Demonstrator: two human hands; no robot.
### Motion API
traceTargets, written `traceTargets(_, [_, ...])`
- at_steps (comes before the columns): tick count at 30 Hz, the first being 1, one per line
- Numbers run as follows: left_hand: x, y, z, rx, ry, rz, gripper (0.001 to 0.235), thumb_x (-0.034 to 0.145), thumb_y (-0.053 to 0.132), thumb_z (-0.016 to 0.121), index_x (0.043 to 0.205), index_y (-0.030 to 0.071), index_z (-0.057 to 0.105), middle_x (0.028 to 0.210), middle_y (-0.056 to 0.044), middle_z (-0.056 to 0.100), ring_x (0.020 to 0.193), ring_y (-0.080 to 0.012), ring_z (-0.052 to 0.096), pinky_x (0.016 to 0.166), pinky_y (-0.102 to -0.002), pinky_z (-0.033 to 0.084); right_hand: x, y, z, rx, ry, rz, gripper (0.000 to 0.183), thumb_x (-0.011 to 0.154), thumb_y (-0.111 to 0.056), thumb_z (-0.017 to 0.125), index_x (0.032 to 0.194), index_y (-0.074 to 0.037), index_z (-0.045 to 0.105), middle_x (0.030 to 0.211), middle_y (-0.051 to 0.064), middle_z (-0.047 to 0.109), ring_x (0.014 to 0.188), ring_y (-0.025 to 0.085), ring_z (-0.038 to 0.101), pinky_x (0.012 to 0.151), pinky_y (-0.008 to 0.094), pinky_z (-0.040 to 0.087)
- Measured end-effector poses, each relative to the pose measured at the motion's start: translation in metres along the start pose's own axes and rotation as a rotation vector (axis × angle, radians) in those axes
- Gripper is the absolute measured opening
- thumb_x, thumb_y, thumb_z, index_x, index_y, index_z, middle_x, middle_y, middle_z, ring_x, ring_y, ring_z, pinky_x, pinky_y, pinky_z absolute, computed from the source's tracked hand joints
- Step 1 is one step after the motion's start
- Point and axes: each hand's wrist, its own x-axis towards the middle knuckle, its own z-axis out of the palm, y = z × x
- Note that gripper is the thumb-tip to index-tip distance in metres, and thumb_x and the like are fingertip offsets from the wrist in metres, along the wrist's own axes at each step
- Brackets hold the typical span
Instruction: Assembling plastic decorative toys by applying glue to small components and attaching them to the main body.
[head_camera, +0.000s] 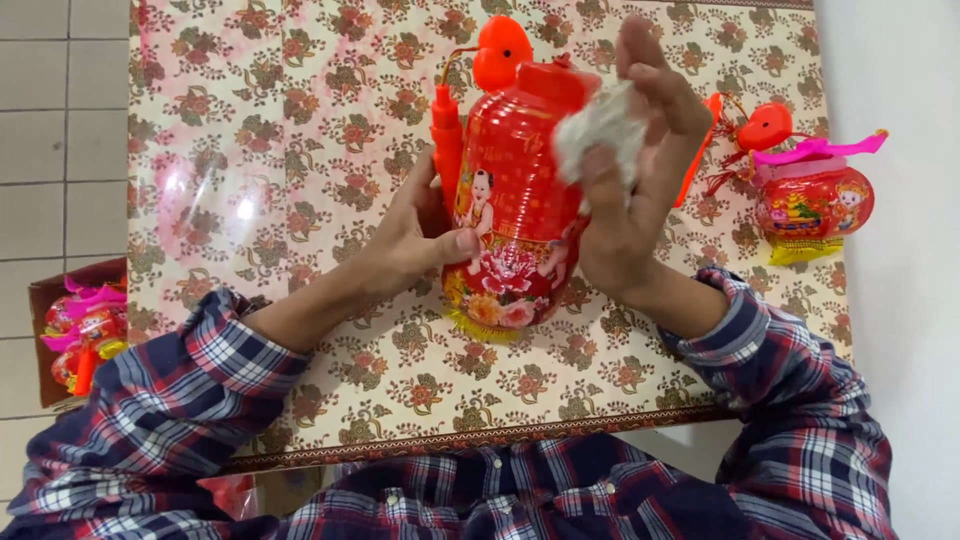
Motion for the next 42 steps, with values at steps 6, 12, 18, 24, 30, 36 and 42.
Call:
traceTargets(6, [0.000, -0.008, -0.014, -0.150, 0.140, 0.022, 0.087, 0.088, 0.031, 0.083, 0.151, 0.007, 0.027, 0.130, -0.019, 0.059, 0.115, -0.0365, 0.069, 0.103, -0.057, 0.063, -0.008, 0.009, -0.004, 0.173, -0.157, 0.138, 0.039, 0.123, -0.004, 0.035, 0.155, -0.019, 0.050, 0.175, 0.003, 0.032, 0.171, 0.022, 0.026, 0.145, 0.062, 0.047])
traceTargets(12, [-0.003, -0.021, -0.028, -0.343, 0.403, 0.006, 0.088, 0.083, 0.025, 0.086, 0.150, 0.008, 0.032, 0.131, -0.017, 0.060, 0.118, -0.0338, 0.065, 0.105, -0.053, 0.057, -0.031, 0.012, -0.006, -0.223, -0.575, -0.228, 0.031, 0.109, -0.019, 0.068, 0.139, -0.024, 0.066, 0.173, 0.011, 0.017, 0.167, 0.037, 0.004, 0.141, 0.058, -0.013])
traceTargets(18, [-0.001, -0.012, -0.024, -0.282, 0.167, 0.036, 0.081, 0.088, 0.019, 0.084, 0.148, 0.004, 0.032, 0.133, -0.018, 0.058, 0.120, -0.0325, 0.065, 0.108, -0.052, 0.058, -0.016, -0.001, -0.005, -0.271, -0.472, -0.196, 0.016, 0.110, -0.008, 0.065, 0.120, -0.009, 0.078, 0.178, -0.006, 0.013, 0.172, 0.021, -0.003, 0.147, 0.066, -0.001])
traceTargets(24, [-0.002, -0.007, -0.019, -0.231, 0.130, -0.118, 0.098, 0.087, 0.024, 0.080, 0.160, 0.009, 0.015, 0.137, -0.023, 0.052, 0.119, -0.0351, 0.063, 0.104, -0.052, 0.059, -0.006, 0.003, -0.005, -0.058, -0.194, 0.163, 0.076, 0.112, -0.033, 0.066, 0.171, -0.022, 0.020, 0.182, 0.006, 0.011, 0.178, 0.028, 0.017, 0.148, 0.058, 0.052])
traceTargets(30, [0.004, -0.006, -0.016, 0.005, 0.101, -0.057, 0.093, 0.087, 0.039, 0.080, 0.153, 0.006, 0.022, 0.149, -0.023, 0.048, 0.135, -0.0393, 0.058, 0.113, -0.058, 0.057, -0.003, 0.003, -0.002, 0.105, -0.156, 0.261, 0.048, 0.124, -0.036, 0.043, 0.165, -0.013, 0.035, 0.177, 0.009, 0.027, 0.170, 0.026, 0.030, 0.145, 0.053, 0.044])
traceTargets(36, [0.004, -0.005, -0.012, 0.054, 0.143, -0.017, 0.104, 0.075, 0.035, 0.090, 0.151, 0.006, 0.025, 0.147, -0.022, 0.052, 0.135, -0.0373, 0.059, 0.114, -0.055, 0.056, 0.005, 0.002, 0.002, 0.002, -0.097, 0.276, 0.046, 0.119, -0.040, 0.042, 0.154, -0.010, 0.042, 0.155, 0.011, 0.051, 0.148, 0.025, 0.051, 0.131, 0.042, 0.047])
traceTargets(42, [0.004, -0.013, -0.020, 0.060, 0.216, -0.059, 0.101, 0.078, 0.042, 0.082, 0.152, 0.009, 0.022, 0.141, -0.022, 0.054, 0.125, -0.0370, 0.062, 0.104, -0.052, 0.058, -0.010, 0.010, 0.004, 0.011, -0.231, 0.233, 0.081, 0.097, -0.028, 0.060, 0.168, -0.023, 0.020, 0.173, 0.006, 0.027, 0.158, 0.027, 0.039, 0.138, 0.054, 0.051])
